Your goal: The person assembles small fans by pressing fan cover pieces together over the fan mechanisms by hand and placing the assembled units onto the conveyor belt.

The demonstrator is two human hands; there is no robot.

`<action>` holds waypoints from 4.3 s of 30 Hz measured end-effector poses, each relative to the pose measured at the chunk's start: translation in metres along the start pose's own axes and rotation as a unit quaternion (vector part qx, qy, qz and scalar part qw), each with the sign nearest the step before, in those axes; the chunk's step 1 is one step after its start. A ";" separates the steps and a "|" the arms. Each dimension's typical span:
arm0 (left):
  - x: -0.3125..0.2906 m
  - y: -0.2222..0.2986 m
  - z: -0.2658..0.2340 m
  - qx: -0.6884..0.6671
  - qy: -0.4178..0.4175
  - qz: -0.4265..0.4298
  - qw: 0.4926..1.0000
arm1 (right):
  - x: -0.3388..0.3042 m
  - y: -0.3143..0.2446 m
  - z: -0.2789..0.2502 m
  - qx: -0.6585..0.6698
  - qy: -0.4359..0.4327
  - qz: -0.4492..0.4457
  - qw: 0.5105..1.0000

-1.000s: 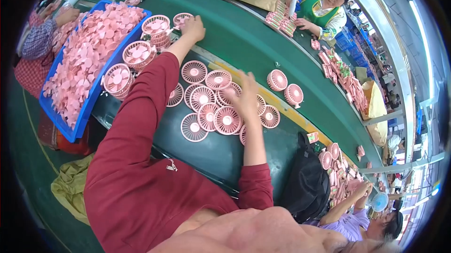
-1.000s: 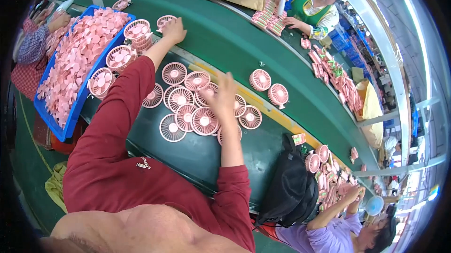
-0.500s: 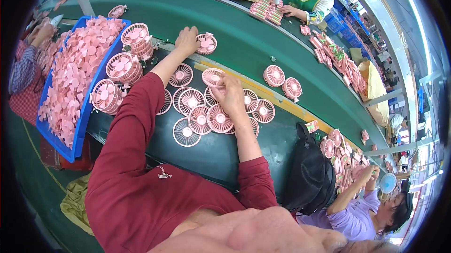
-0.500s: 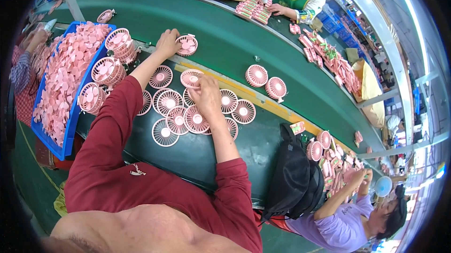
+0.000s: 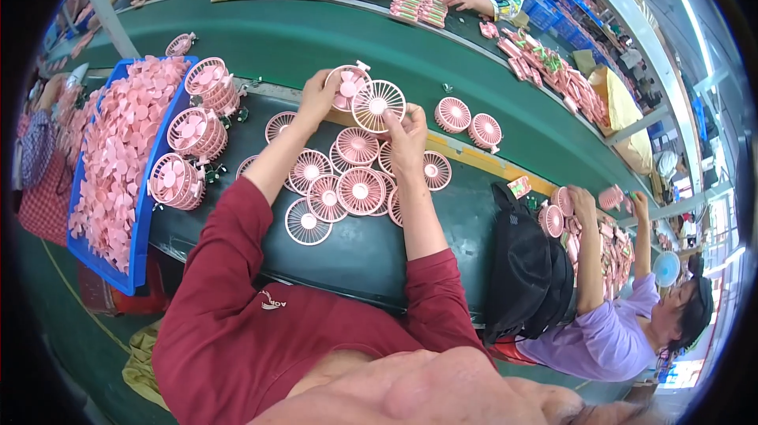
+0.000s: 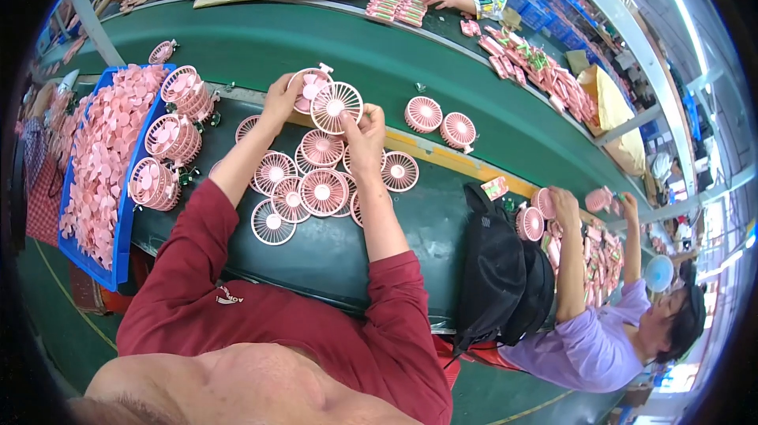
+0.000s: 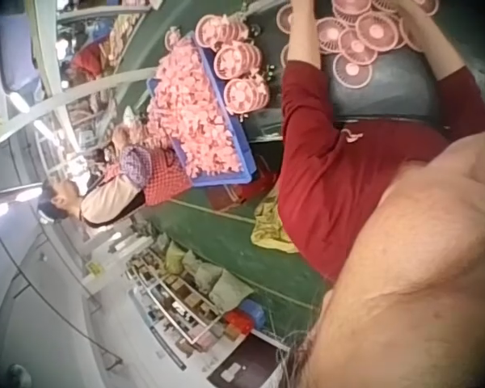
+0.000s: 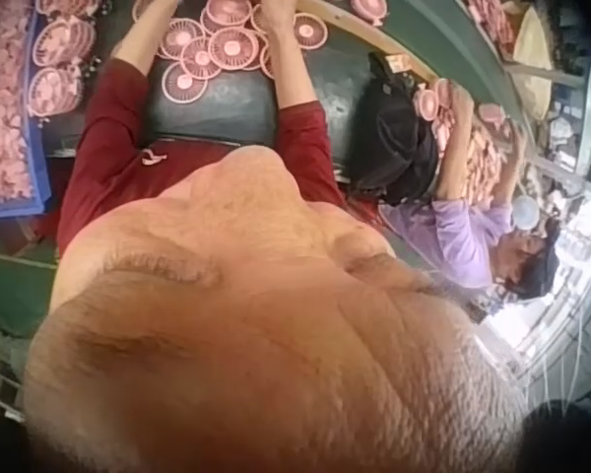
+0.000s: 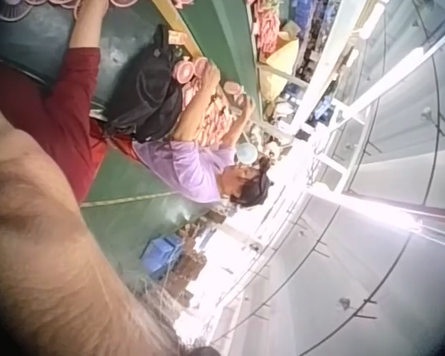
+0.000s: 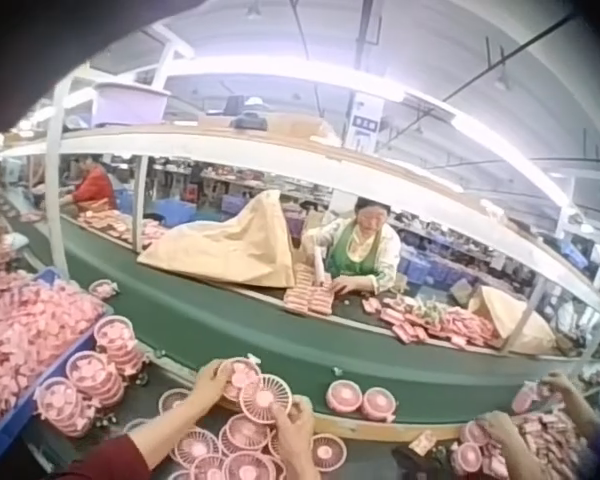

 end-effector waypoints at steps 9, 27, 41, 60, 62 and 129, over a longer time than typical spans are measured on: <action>-0.101 0.059 0.012 -0.553 -0.084 -0.267 0.785 | -0.028 -0.017 0.031 -0.438 -0.050 -0.288 0.850; -0.139 0.117 -0.012 -0.215 0.109 0.095 0.966 | -0.068 -0.001 0.075 -0.168 -0.213 -0.111 0.956; -0.144 0.124 -0.011 -0.202 0.095 0.108 0.969 | -0.064 -0.004 0.069 -0.265 -0.193 -0.238 0.914; -0.151 0.125 -0.020 0.046 0.126 0.348 0.928 | -0.069 0.005 0.080 -0.011 -0.223 -0.011 0.975; -0.149 0.130 -0.022 0.128 0.114 0.390 0.905 | -0.067 0.012 0.072 0.001 -0.213 -0.012 0.977; -0.153 0.043 -0.061 -0.535 -0.137 -0.217 0.805 | -0.077 -0.001 0.113 -0.446 -0.210 -0.294 0.819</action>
Point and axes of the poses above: each hand's wrist, its own x-axis towards the middle knuckle, its own z-axis out of the palm, y = z × x, the point moved 4 cm from there along x, towards the middle knuckle, and after that the axes turned 4 degrees about x, right-handed, at the moved point
